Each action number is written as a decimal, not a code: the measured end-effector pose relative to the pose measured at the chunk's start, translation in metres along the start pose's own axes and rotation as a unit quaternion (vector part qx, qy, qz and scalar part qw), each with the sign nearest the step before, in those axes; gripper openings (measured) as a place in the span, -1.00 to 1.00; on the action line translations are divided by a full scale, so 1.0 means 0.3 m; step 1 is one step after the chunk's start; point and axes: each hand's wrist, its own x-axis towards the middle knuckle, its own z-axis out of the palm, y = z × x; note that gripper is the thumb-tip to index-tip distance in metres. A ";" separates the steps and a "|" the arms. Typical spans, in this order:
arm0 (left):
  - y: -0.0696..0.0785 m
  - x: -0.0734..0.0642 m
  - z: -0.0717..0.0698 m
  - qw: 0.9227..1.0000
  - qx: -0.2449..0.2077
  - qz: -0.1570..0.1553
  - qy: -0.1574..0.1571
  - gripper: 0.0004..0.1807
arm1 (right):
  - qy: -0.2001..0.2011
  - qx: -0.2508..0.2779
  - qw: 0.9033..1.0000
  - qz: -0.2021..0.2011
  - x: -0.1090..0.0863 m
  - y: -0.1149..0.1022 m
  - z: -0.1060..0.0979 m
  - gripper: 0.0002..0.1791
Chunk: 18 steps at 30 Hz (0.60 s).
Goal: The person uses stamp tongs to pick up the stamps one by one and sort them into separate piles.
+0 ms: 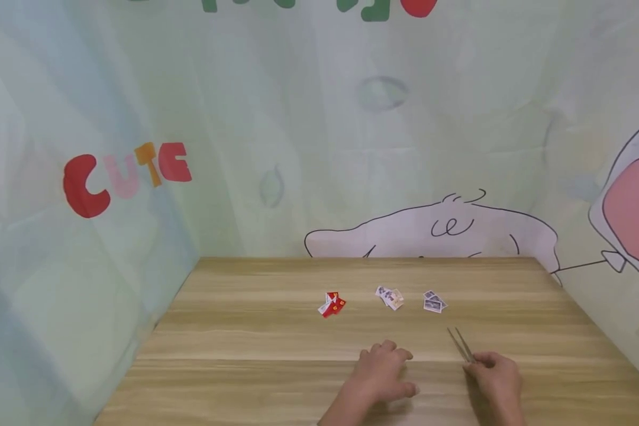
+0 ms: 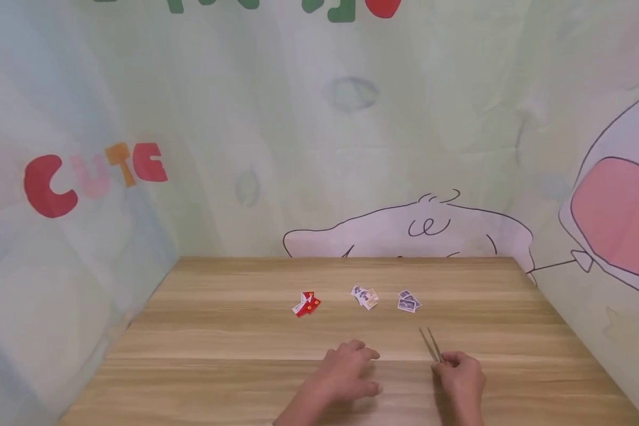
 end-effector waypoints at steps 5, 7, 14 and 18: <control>0.000 -0.005 -0.002 1.000 -0.005 0.000 -0.006 -0.40 | -0.002 -0.006 1.000 0.003 0.008 0.004 0.006 -0.62; 0.000 -0.008 -0.003 1.000 -0.010 0.000 -0.004 -0.40 | -0.003 -0.007 1.000 0.001 0.012 0.007 0.006 -0.64; 0.002 -0.019 -0.012 1.000 -0.007 0.004 0.003 -0.40 | -0.015 0.001 1.000 -0.008 0.016 0.016 -0.002 -0.64; -0.005 -0.039 -0.025 1.000 -0.008 0.003 0.003 -0.41 | -0.047 0.008 0.998 -0.033 0.007 0.030 -0.032 -0.57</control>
